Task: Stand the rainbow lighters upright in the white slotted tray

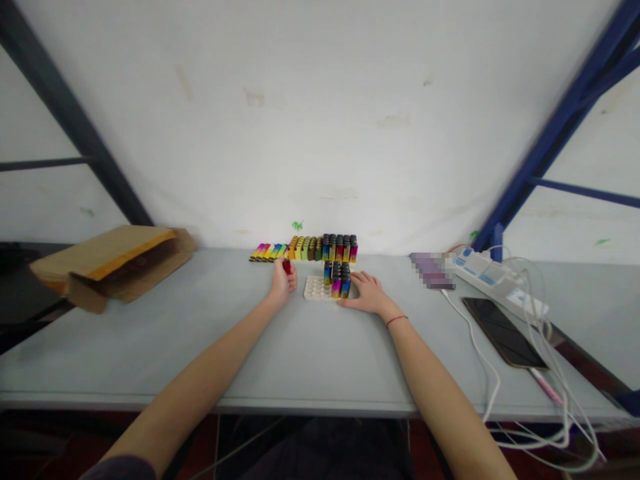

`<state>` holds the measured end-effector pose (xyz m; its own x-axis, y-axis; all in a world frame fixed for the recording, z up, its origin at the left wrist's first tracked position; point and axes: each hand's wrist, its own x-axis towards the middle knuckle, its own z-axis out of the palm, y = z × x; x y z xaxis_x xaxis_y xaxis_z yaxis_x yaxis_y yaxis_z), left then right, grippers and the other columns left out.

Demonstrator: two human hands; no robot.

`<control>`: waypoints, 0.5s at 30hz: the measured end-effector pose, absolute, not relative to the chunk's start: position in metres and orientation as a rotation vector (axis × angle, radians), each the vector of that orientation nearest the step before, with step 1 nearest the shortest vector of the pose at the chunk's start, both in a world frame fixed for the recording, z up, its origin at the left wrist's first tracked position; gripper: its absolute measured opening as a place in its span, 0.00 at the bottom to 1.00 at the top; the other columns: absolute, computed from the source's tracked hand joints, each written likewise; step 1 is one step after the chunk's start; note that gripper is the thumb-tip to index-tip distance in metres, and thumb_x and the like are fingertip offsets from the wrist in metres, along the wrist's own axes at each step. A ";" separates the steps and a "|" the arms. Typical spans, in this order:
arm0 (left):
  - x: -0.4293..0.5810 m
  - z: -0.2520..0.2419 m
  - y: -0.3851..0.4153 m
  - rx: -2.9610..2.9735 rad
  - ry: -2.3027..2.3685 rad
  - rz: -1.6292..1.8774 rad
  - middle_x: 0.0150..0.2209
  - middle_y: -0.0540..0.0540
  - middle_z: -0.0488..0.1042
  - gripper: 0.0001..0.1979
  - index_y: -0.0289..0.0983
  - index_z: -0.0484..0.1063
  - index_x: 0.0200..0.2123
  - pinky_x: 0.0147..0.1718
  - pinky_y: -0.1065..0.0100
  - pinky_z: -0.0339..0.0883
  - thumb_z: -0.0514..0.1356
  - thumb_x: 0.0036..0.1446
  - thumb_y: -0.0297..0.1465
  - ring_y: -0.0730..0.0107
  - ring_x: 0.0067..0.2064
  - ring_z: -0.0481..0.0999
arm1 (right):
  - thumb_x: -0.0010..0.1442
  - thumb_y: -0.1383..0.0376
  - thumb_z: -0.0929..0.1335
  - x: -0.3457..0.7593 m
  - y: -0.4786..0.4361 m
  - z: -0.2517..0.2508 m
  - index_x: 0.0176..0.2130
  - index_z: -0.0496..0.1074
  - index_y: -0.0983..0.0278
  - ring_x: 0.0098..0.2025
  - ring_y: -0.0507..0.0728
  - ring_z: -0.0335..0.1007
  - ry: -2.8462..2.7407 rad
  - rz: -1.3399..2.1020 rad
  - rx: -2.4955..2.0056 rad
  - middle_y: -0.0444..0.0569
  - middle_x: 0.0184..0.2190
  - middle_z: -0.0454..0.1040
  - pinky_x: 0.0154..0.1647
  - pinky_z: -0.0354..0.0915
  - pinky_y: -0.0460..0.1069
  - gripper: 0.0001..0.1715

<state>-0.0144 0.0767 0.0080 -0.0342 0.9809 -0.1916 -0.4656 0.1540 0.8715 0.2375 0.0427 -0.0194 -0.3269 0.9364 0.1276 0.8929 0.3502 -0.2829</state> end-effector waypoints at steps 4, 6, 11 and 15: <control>-0.014 0.009 0.076 0.693 0.993 1.289 0.11 0.59 0.45 0.25 0.41 0.52 0.20 0.11 0.75 0.34 0.47 0.63 0.50 0.81 0.11 0.41 | 0.54 0.36 0.68 0.238 0.043 -0.019 0.67 0.63 0.64 0.69 0.75 0.52 -2.350 0.227 -1.627 0.62 0.67 0.62 0.68 0.50 0.69 0.54; -0.014 0.010 0.075 0.695 1.001 1.285 0.11 0.59 0.45 0.24 0.41 0.52 0.20 0.11 0.76 0.34 0.46 0.63 0.49 0.80 0.11 0.41 | 0.54 0.36 0.68 0.238 0.042 -0.018 0.67 0.62 0.65 0.69 0.75 0.52 -2.357 0.231 -1.620 0.62 0.67 0.62 0.68 0.50 0.69 0.54; -0.016 0.010 0.076 0.698 0.996 1.278 0.11 0.59 0.45 0.24 0.41 0.52 0.21 0.12 0.75 0.34 0.47 0.62 0.51 0.80 0.11 0.41 | 0.54 0.36 0.68 0.237 0.042 -0.018 0.67 0.63 0.62 0.69 0.74 0.53 -2.353 0.234 -1.611 0.61 0.66 0.63 0.68 0.51 0.69 0.52; -0.018 0.005 0.080 0.746 0.957 1.279 0.13 0.60 0.48 0.25 0.41 0.56 0.25 0.12 0.75 0.38 0.47 0.62 0.54 0.80 0.12 0.45 | 0.54 0.36 0.68 0.238 0.042 -0.019 0.67 0.62 0.62 0.69 0.74 0.52 -2.357 0.230 -1.613 0.61 0.67 0.62 0.68 0.51 0.68 0.53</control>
